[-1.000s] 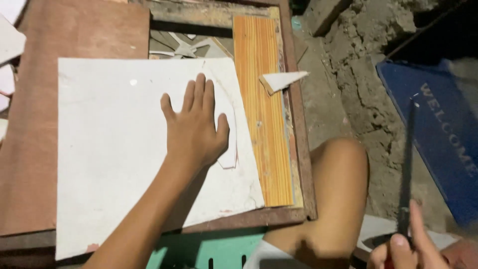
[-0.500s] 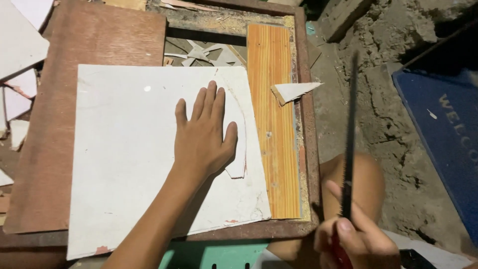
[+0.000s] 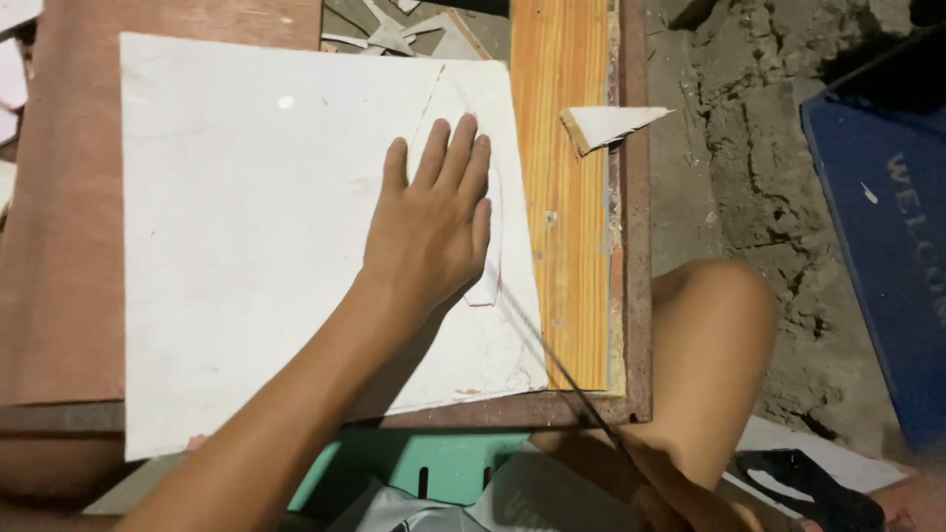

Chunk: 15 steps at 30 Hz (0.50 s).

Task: The person uses a hand saw to cut a curved shape out of a white sheet material placed on a wooden workbench. They hold the sheet steady with one hand while sawing along a marked line with the other, removing a cutout piece and continuing the cut.

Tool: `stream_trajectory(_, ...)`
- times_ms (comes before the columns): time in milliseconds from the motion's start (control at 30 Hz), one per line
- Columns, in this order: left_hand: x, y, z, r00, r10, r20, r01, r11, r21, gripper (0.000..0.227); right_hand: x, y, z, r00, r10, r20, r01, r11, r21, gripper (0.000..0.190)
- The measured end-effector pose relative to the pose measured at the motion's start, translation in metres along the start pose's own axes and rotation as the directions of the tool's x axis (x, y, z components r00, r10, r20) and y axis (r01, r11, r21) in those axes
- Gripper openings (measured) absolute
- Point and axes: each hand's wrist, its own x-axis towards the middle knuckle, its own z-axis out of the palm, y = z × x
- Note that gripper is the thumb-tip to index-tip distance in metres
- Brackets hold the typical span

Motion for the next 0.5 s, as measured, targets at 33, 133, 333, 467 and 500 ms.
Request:
stream_trajectory(33, 0.0, 0.0, 0.002, 1.0, 0.012, -0.008, -0.011, 0.999, 0.031, 0.059, 0.002, -0.016, -0.002, 0.999, -0.027, -0.029, 0.015, 0.928, -0.373, 0.098)
stream_trajectory(133, 0.003, -0.002, 0.003, 0.999, 0.049, 0.021, -0.05, 0.996, 0.072, 0.061, 0.001, -0.057, -0.009, 0.987, -0.155, -0.045, -0.037, 0.055, -0.998, 0.072)
stream_trajectory(333, 0.005, -0.001, 0.009, 0.995, 0.098, 0.015, -0.099, 0.977, 0.188, 0.064, 0.04, -0.109, -0.026, 0.987, -0.057, 0.15, 0.072, -0.678, -0.731, 0.079)
stream_trajectory(467, 0.005, 0.0, 0.01, 0.994, 0.075, 0.085, -0.086, 0.987, 0.133, 0.066, 0.055, -0.124, -0.021, 0.975, -0.001, 0.224, 0.139, -0.781, -0.609, 0.09)
stream_trajectory(500, 0.004, -0.002, 0.01, 0.993, 0.067, 0.097, -0.079, 0.988, 0.13, 0.066, 0.063, -0.127, -0.028, 0.974, 0.015, 0.224, 0.152, -0.778, -0.609, 0.09)
